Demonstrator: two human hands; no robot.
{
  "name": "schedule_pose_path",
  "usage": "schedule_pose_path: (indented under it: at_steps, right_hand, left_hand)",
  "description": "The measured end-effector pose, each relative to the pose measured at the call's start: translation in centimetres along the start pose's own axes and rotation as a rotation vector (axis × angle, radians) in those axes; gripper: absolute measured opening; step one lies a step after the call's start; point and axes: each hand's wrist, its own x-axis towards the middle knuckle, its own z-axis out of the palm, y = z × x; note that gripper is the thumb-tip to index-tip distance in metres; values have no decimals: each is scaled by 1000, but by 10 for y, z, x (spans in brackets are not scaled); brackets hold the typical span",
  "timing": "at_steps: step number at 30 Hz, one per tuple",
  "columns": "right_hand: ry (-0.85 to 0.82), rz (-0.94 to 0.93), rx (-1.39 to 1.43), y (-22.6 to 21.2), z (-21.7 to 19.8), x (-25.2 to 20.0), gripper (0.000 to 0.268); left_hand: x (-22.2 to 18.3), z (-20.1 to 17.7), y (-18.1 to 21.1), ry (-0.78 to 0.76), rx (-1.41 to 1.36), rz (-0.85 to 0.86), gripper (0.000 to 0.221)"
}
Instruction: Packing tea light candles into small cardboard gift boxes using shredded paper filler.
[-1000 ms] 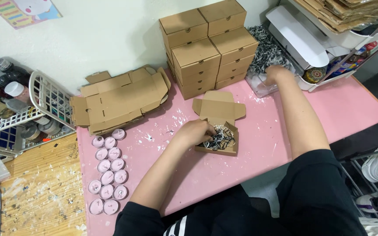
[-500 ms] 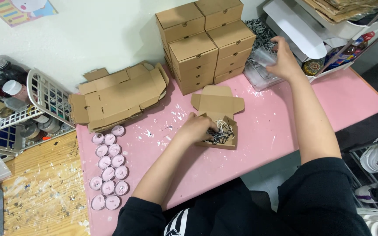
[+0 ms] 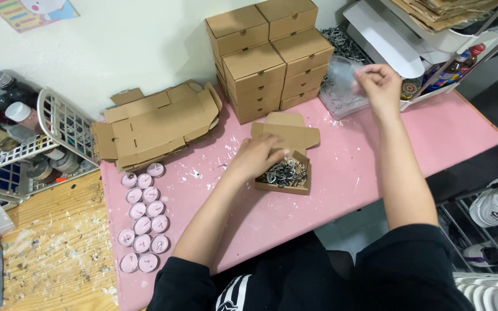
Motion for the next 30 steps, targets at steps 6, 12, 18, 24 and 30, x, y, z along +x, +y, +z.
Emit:
schedule_pose_path:
  at_steps: [6,12,18,24,30]
  right_hand:
    - [38,191,38,-102,114,-92,27]
    - [-160,182,366,-61,157,-129,16]
    - [-310,314,633,-54,182,-146,14]
    - [-384,169,395,-69,208,-155,10]
    - [-480,111,129,-69,228,-164,8]
  left_hand:
    - [-1,-7,4,171,-608,78,80]
    - [-35,-43,4,280,-952,-230,47]
    - [-82,-65,-27,358,-746,-185,31]
    - [-115,-106,-27,377,-433,-53,88]
    - [-128,-125,-15,542,-202,202,72]
